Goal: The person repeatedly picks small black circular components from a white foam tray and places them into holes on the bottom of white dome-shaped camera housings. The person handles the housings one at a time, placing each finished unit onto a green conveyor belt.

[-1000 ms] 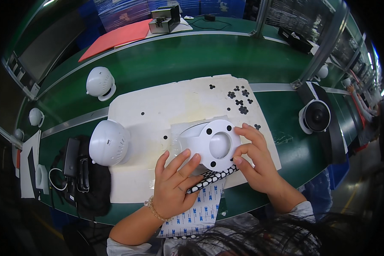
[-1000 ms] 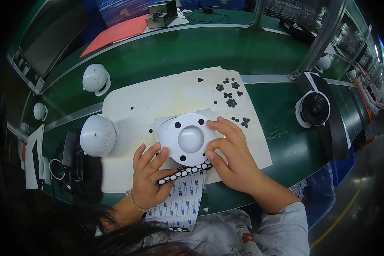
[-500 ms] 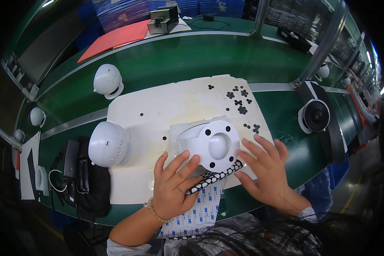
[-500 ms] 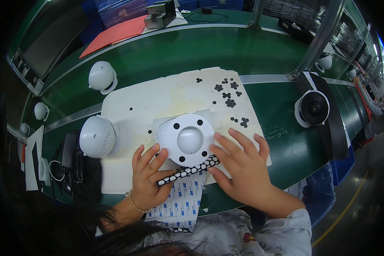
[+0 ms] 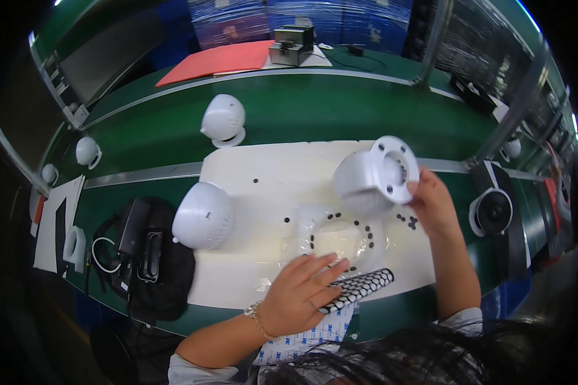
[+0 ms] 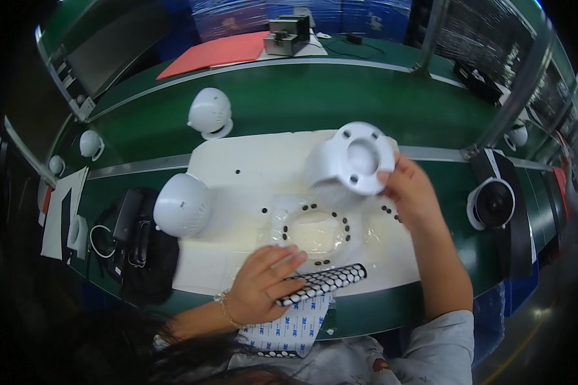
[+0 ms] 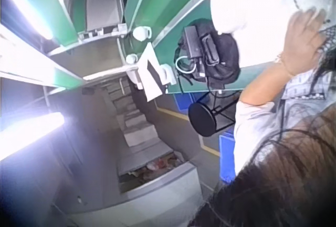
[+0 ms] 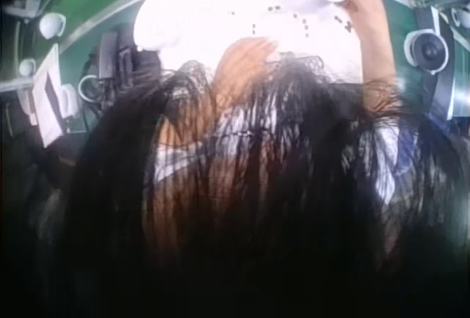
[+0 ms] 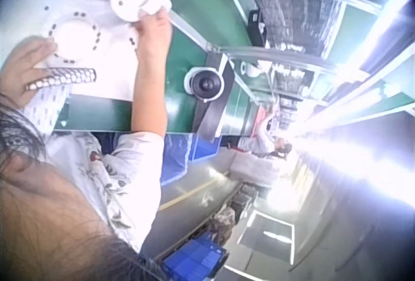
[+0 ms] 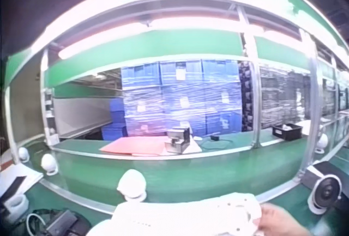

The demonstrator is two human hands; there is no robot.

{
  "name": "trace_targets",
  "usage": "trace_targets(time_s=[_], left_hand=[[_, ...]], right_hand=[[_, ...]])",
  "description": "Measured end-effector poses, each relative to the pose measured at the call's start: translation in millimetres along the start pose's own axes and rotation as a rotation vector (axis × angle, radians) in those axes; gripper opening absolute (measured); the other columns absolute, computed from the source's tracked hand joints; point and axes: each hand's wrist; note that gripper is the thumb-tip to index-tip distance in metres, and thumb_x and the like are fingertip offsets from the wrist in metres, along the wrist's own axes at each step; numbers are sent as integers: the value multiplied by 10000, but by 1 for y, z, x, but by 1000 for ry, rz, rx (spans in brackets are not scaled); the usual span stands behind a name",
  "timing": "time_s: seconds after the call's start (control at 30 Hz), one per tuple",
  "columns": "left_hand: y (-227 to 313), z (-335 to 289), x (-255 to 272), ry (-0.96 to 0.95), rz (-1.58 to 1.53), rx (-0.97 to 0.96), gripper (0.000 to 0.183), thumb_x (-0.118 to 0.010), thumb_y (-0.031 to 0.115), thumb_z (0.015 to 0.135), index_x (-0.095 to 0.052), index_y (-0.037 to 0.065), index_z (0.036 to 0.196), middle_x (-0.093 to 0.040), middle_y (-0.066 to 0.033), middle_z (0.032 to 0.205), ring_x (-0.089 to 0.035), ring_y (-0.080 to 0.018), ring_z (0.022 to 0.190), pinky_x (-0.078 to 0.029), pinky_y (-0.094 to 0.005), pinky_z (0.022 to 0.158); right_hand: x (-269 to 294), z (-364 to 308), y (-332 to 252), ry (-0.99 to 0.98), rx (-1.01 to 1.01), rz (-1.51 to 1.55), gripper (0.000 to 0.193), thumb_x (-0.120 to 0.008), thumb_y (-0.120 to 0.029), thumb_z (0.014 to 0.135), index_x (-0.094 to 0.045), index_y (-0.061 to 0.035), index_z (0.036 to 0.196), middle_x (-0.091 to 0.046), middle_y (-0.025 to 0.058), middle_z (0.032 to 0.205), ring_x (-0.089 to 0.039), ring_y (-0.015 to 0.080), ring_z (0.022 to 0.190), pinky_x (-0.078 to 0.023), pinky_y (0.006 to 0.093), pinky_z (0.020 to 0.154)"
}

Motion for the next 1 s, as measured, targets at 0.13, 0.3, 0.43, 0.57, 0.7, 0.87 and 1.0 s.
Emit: trace_targets(time_s=[0.13,0.3,0.43,0.57,0.7,0.87,1.0], left_hand=[[-1,1,-5,25,-96,-85,206,-593,3,626,-600,30,830,-555,-90,1114,-558,-227,911,-474,-329,714],[-3,-8,-11,-38,-105,-120,301,-618,28,624,-589,38,923,-563,-94,1099,-586,-209,824,-492,-292,695],[-8,-12,-9,-60,-41,-188,271,-556,78,711,-577,63,981,-567,-73,1076,-566,-180,864,-480,-280,721],[-14,-15,-10,-141,-63,-215,287,-507,106,738,-552,79,1020,-556,-58,1073,-533,-172,914,-450,-279,765],[-17,-21,-14,-166,-101,-200,278,-505,105,730,-550,85,1004,-548,-57,1082,-520,-179,932,-438,-289,781],[-14,-21,-14,-161,-26,-239,272,-505,113,726,-555,88,992,-545,-48,1080,-512,-176,947,-433,-288,785],[-11,-9,-6,-101,12,-314,275,-517,110,717,-568,87,986,-552,-47,1060,-516,-167,933,-438,-285,772]], right_hand=[[37,89,38,260,505,-1302,247,-537,-97,782,-532,7,1007,-589,85,899,-575,194,770,-464,306,679],[64,148,70,213,441,-2032,209,-503,-99,761,-597,-56,943,-612,94,881,-598,266,795,-480,367,692],[-16,175,74,-98,152,-2109,202,-465,-126,763,-629,-106,879,-637,81,887,-617,251,817,-482,390,682],[-119,182,111,-600,562,-1490,371,-409,-318,868,-532,-76,1121,-541,135,1137,-492,267,1078,-377,420,905],[-179,188,125,-396,481,-1506,552,-389,-496,857,-420,-113,1254,-468,126,1231,-380,248,1175,-266,387,981],[-151,213,102,-156,560,-1487,362,-572,-350,780,-591,-80,1020,-584,124,1007,-538,270,927,-433,368,763],[-99,193,67,205,692,-1244,302,-592,-286,778,-600,-28,935,-605,160,826,-579,273,767,-454,370,696]])
Point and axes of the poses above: each hand's wrist, its own z-axis towards the middle knuckle, its own x-axis out of the back of the hand, y = z × x
